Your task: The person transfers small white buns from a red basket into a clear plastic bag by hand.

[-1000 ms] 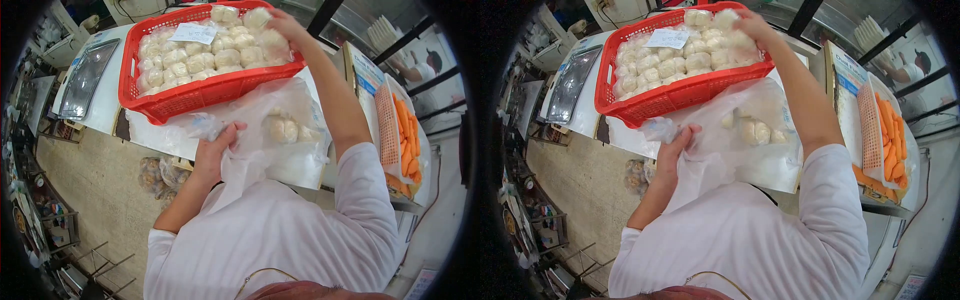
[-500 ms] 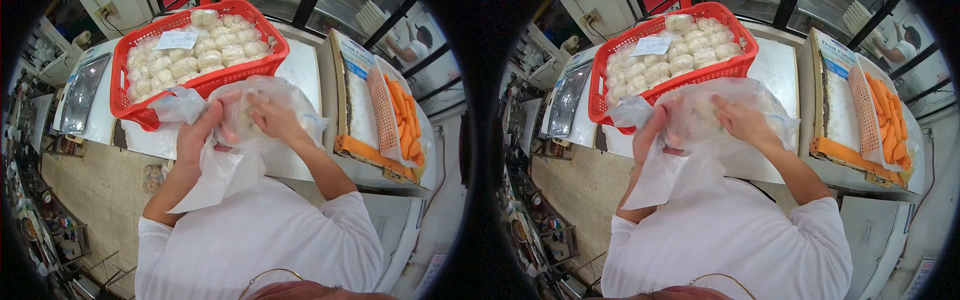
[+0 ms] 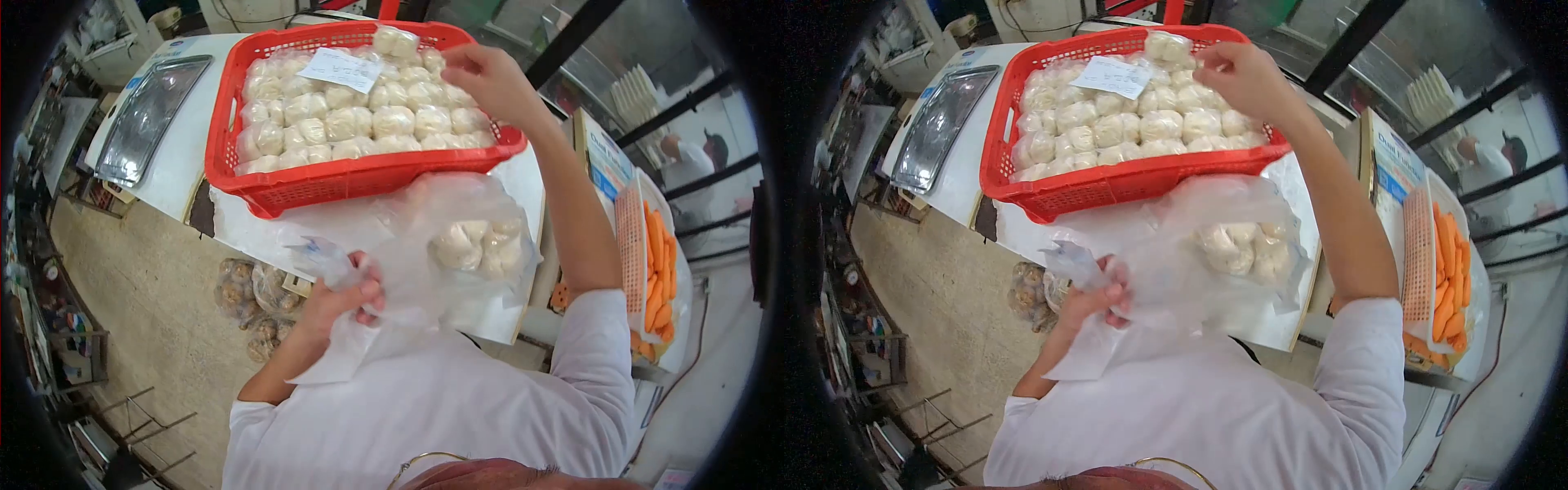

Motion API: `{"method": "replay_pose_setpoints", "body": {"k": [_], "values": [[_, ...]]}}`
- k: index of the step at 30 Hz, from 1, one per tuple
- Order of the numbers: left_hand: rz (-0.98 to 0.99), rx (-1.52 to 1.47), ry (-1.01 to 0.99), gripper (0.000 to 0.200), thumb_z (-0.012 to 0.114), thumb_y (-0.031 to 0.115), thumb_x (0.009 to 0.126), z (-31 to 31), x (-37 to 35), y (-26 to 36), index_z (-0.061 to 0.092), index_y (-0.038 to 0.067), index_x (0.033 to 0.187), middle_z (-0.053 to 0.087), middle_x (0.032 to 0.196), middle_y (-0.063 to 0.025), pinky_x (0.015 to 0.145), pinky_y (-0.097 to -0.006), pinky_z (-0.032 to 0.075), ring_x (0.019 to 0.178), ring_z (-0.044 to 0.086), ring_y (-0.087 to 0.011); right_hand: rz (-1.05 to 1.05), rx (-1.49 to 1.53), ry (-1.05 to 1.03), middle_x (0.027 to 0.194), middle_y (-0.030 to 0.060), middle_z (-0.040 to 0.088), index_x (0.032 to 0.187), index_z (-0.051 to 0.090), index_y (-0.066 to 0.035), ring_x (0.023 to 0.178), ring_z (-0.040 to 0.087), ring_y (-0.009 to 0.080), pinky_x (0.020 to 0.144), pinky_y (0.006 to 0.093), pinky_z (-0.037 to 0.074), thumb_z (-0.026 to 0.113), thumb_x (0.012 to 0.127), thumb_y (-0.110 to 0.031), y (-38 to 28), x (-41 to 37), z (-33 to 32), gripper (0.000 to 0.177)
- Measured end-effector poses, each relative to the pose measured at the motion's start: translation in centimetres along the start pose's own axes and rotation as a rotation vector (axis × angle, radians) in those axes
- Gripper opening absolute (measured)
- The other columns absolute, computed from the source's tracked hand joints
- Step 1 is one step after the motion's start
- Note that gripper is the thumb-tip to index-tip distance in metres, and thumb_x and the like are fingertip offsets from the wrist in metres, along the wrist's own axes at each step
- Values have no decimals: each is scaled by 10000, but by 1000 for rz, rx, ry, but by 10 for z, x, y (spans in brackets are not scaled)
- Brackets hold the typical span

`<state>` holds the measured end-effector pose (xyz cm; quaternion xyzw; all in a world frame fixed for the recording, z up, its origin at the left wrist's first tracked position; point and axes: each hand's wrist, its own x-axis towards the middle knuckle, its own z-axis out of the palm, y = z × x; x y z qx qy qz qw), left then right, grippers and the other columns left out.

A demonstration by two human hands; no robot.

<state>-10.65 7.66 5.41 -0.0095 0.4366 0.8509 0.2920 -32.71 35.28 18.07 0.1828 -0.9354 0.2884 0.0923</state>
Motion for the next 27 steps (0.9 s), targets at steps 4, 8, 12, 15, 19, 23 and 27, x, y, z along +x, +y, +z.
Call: {"method": "replay_pose_setpoints", "body": {"k": [4,8,12,15,19,23,27], "values": [[-78,-153,-109,290,743,117,865,-11,0,-6,595,14,1091,661,844,-69,565,-268,441,652,570,-123,-103,-207,45,1149,189,677,1297,579,27,1079,647,283,955,382,496,692,862,-262,71,123,66,534],[-22,15,12,329,750,141,869,-10,-4,6,618,-2,1135,684,889,-70,583,-268,460,691,592,-114,16,-576,-43,1358,304,519,1471,376,29,1269,512,423,1093,470,407,649,787,-267,80,163,117,793],[-5,0,94,306,760,143,861,-13,-1,3,654,2,1111,698,919,-66,598,-268,480,737,611,-110,164,-744,-71,1262,306,568,1388,450,45,1216,546,431,1024,444,463,734,718,-332,61,150,116,819],[4,-45,130,259,753,150,865,-12,8,-4,651,15,1062,691,901,-73,582,-270,470,711,605,-123,204,-455,-139,1152,214,646,1253,530,52,1074,646,325,934,388,516,758,707,-309,61,133,94,692],[115,-118,-18,240,690,237,918,-8,16,-6,621,35,1027,656,822,-78,539,-275,427,646,569,-141,177,354,-79,1049,96,661,1175,568,18,945,651,167,847,299,525,794,679,-277,25,62,30,619],[89,-64,-2,288,640,317,954,2,28,3,619,39,1021,635,786,-76,524,-279,406,632,552,-142,-109,866,-287,1135,53,617,1208,569,-30,1031,610,150,878,293,505,789,686,-153,-21,-75,-24,579],[167,-168,-93,329,632,359,965,58,9,27,624,37,1027,629,769,-77,517,-262,393,620,554,-138,-9,735,-440,1204,94,597,1217,564,-31,1141,584,217,933,348,503,763,705,-77,-39,-161,-9,551]]}}
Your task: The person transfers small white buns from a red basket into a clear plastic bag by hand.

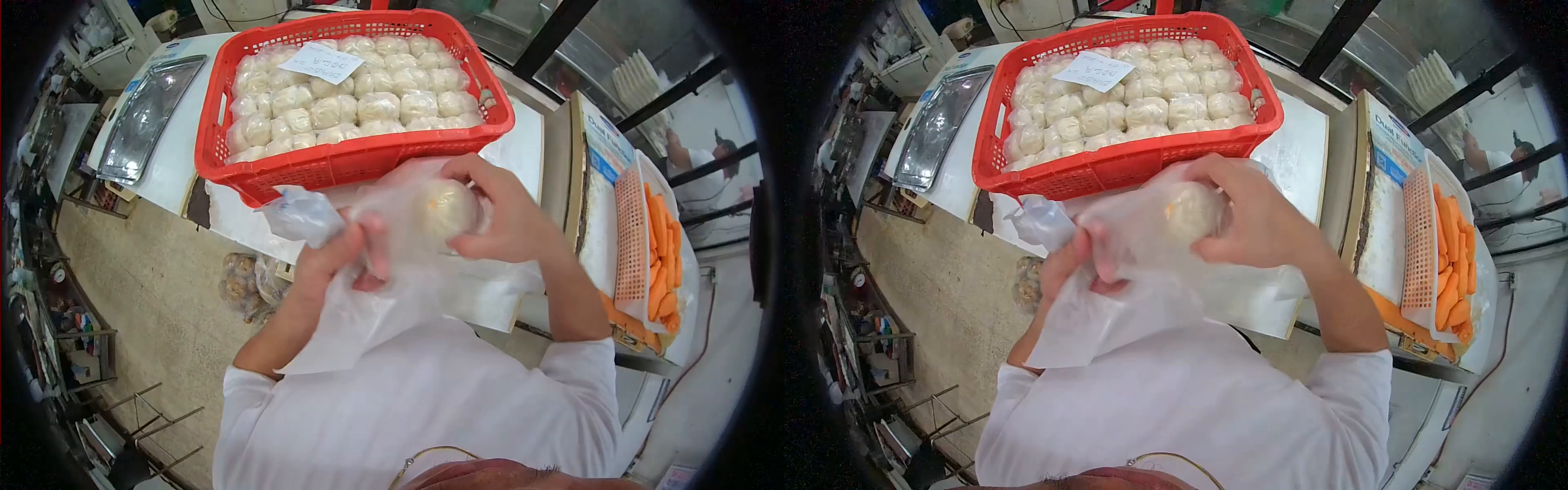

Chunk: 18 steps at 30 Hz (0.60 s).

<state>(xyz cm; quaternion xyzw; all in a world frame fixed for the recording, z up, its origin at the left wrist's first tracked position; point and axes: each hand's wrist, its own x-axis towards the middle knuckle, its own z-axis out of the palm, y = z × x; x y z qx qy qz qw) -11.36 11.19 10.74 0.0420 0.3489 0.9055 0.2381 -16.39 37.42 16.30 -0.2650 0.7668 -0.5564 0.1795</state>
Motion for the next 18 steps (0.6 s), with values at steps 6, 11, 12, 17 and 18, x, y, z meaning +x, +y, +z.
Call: {"method": "replay_pose_setpoints", "body": {"k": [6,11,12,17,18], "values": [[-276,253,-141,344,635,328,966,31,6,-5,638,26,1131,609,715,-43,525,-237,381,599,554,-102,23,-1422,452,1226,199,557,1164,586,-19,1197,503,385,1001,498,426,713,789,-158,127,-45,-26,419],[-311,168,-196,369,676,262,924,5,6,-13,628,15,1194,591,699,-9,530,-238,388,578,544,-99,306,-1431,445,1316,169,535,1207,597,-38,1320,418,387,1085,572,323,689,853,-213,115,-67,-30,406],[-307,198,-228,354,696,236,902,-1,5,-11,630,14,1171,590,710,-10,534,-241,393,575,539,-98,364,-1467,436,1363,162,507,1235,588,-47,1347,395,381,1089,571,323,696,853,-220,114,-68,-33,433],[-305,299,-125,304,740,158,847,-17,2,-10,631,12,1090,592,752,-22,539,-255,403,559,521,-99,486,-1418,270,1323,159,576,1256,613,-48,1298,486,368,1054,511,394,712,853,-205,76,-58,-52,443],[-279,234,-12,279,737,141,847,-20,1,-8,627,12,1069,597,772,-29,538,-261,409,555,521,-102,525,-1179,240,1231,161,632,1211,644,-24,1205,558,370,1007,494,438,704,861,-202,56,-51,-61,396]]}}
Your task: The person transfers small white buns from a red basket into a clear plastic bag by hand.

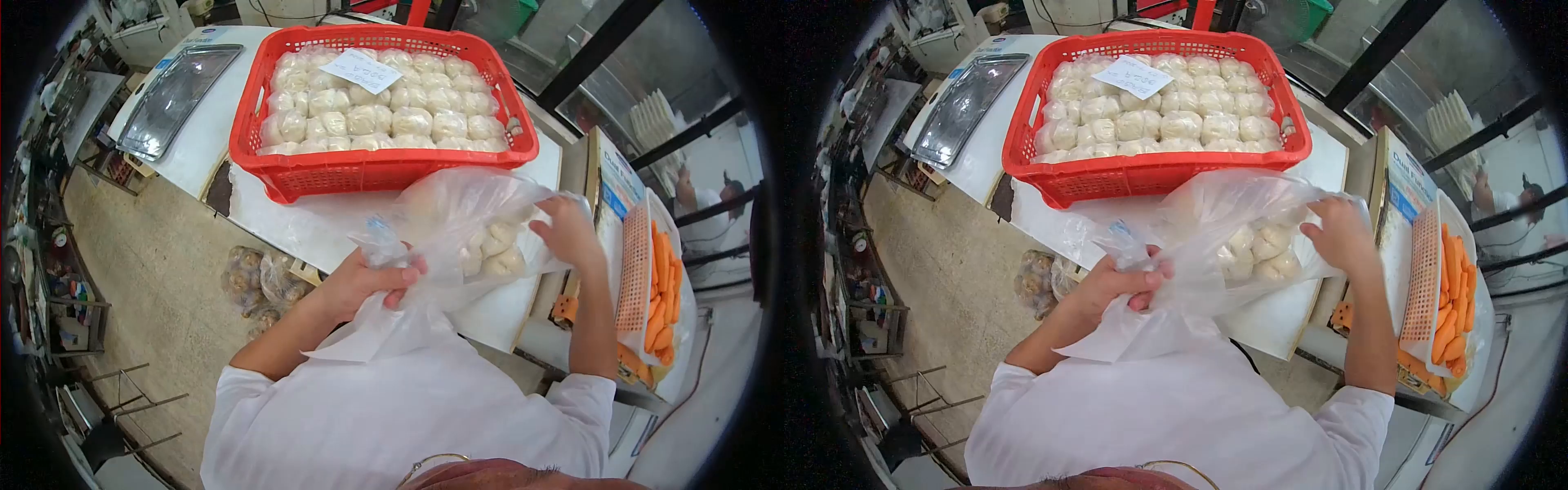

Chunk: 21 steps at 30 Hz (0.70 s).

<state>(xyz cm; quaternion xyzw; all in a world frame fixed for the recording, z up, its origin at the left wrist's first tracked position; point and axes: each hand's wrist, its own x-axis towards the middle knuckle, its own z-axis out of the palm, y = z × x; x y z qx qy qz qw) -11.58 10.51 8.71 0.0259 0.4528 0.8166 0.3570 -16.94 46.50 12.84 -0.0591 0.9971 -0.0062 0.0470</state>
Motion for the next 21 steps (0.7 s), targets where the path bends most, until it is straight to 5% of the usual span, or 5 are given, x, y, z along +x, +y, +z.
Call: {"method": "replay_pose_setpoints", "body": {"k": [2,7,15,19,21], "values": [[16,-89,105,254,733,124,847,-9,0,1,622,12,1047,602,791,-36,537,-267,414,550,522,-105,66,289,-63,976,161,729,1103,701,32,921,699,292,853,367,534,691,872,-176,-21,5,-49,311],[22,-178,47,266,717,94,861,-24,8,-3,599,17,1087,619,824,-44,539,-274,431,560,534,-112,-257,735,140,973,51,702,1131,671,44,944,621,95,839,256,495,660,919,-127,-55,76,-93,272],[21,-224,142,275,715,96,872,-30,11,-6,579,33,1103,621,768,-41,539,-264,433,565,539,-112,-502,185,370,1193,200,675,1206,671,-21,1034,679,327,941,395,519,615,849,-107,-150,244,-20,371],[11,-240,132,262,715,90,871,-39,12,-13,577,44,1089,610,752,-28,519,-255,425,563,539,-105,-755,116,528,1193,176,675,1179,689,-57,1072,657,339,923,425,525,588,833,-88,-178,290,29,362],[30,-248,134,252,712,95,874,-38,10,-14,578,44,1082,604,748,-25,509,-256,419,563,539,-102,-545,-280,53,1097,145,700,1050,713,-68,1090,657,298,920,402,532,621,831,-124,-184,288,18,245]]}}
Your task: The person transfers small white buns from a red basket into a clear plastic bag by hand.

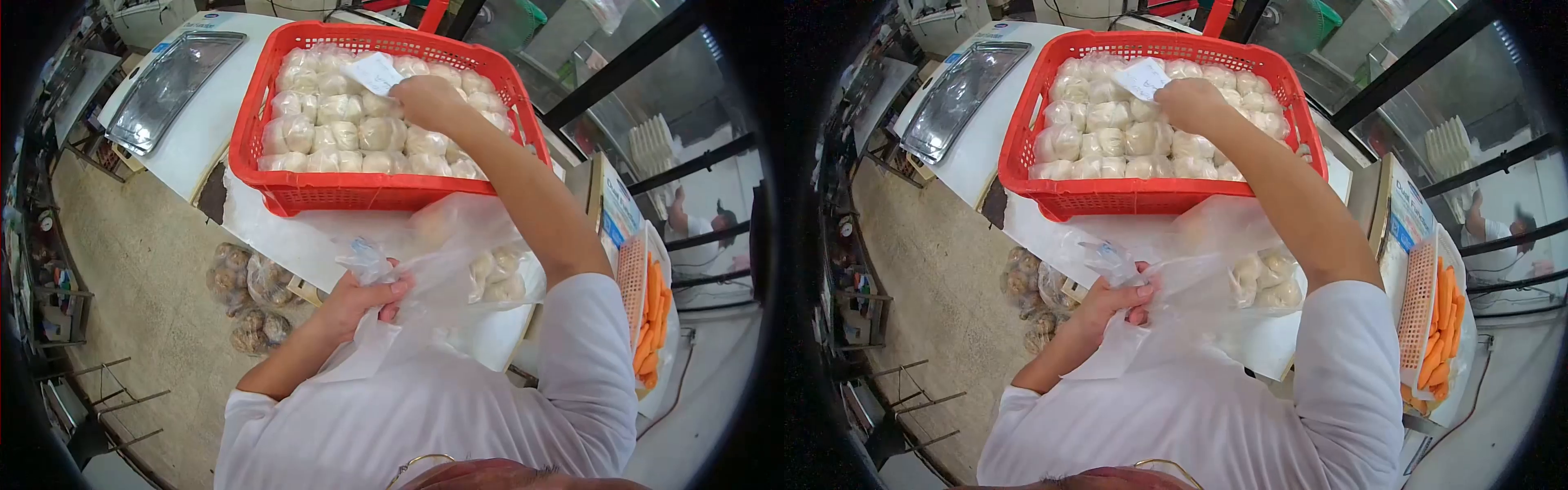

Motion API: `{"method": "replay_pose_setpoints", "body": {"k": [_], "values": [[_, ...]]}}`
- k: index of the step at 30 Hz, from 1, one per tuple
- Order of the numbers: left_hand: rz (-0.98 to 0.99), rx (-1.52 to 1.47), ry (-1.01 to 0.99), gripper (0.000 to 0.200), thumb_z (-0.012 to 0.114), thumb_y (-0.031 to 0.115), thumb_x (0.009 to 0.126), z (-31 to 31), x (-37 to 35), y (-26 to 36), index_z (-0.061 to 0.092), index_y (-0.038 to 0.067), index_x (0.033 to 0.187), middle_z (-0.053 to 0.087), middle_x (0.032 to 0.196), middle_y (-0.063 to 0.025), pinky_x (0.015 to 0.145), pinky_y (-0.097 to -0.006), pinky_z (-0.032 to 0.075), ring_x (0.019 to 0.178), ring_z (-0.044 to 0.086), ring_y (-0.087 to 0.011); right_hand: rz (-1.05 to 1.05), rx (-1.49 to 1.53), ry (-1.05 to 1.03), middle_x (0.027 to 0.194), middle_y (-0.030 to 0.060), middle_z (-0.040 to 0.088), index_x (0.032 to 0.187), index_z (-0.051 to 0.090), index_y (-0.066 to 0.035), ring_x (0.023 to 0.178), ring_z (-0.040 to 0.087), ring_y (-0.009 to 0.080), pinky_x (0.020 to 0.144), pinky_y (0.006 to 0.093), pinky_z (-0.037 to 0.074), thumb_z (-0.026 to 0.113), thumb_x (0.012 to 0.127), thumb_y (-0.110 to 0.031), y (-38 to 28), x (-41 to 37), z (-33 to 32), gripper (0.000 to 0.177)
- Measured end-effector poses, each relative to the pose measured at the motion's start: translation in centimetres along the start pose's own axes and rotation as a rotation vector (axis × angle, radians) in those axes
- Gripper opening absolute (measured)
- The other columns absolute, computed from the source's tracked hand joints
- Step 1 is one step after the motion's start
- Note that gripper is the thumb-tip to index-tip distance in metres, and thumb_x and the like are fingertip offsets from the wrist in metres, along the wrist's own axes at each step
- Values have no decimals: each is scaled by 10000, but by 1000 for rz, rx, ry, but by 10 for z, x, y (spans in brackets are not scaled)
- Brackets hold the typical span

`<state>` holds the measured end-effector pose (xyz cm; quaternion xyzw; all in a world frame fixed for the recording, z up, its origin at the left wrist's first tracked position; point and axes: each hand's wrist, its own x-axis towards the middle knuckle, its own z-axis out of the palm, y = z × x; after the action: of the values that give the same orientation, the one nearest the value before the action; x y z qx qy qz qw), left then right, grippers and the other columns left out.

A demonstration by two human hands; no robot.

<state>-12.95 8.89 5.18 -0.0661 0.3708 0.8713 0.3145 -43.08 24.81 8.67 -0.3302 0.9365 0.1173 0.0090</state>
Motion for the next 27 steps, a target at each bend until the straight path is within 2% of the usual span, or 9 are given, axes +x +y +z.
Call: {"method": "replay_pose_setpoints", "body": {"k": [5,7,10,11,13,16,17,19,27], "values": [[16,-11,-5,231,700,99,880,3,-1,-9,581,47,1072,599,756,-25,492,-253,411,554,534,-98,-43,-23,417,949,81,664,978,715,-90,981,651,263,797,401,544,642,801,-154,13,-75,-47,202],[8,7,50,271,706,95,863,5,-2,-11,574,47,1095,595,770,-28,498,-263,427,548,533,-106,-158,-9,836,894,93,668,833,711,-101,906,653,286,788,408,525,674,804,-156,33,-118,-63,72],[19,87,103,314,707,96,848,8,-7,-14,563,30,1119,591,767,-38,496,-284,445,533,526,-119,36,-129,965,884,92,638,925,711,-91,874,634,292,747,399,525,650,828,-142,72,-204,-88,125],[-14,115,67,314,707,96,848,4,-6,-17,563,30,1119,591,767,-38,496,-284,445,533,526,-119,89,-151,957,884,92,638,925,711,-91,874,634,292,747,399,525,650,828,-142,78,-237,-101,125],[74,118,117,366,694,104,849,-5,-3,-23,542,5,1167,580,751,-52,488,-298,445,520,513,-127,723,-319,574,1149,120,639,1316,540,-66,1044,637,231,874,362,533,613,820,-65,82,-301,-124,501],[68,234,98,405,679,108,861,-9,-1,-21,516,-13,1211,573,744,-65,482,-295,440,508,502,-129,810,-336,675,1173,115,636,1363,517,-62,1037,635,222,884,350,528,643,808,-68,133,-411,-105,569],[74,149,142,435,681,118,867,1,-3,-21,500,-18,1238,569,742,-64,481,-289,437,507,503,-131,845,-347,669,1173,115,636,1363,517,-62,1037,635,222,884,350,528,643,808,-68,138,-440,-100,569],[50,166,93,431,683,128,872,-1,1,-20,502,-18,1235,570,740,-58,478,-283,430,505,499,-125,759,-538,961,879,110,638,912,714,-83,869,630,315,751,417,521,642,843,-149,142,-492,-92,119],[21,242,-24,368,685,155,894,16,12,-21,526,3,1189,561,708,-34,469,-252,399,496,477,-94,1286,-569,456,947,141,663,975,737,-87,940,632,348,865,447,513,583,874,-177,185,-659,-18,205]]}}
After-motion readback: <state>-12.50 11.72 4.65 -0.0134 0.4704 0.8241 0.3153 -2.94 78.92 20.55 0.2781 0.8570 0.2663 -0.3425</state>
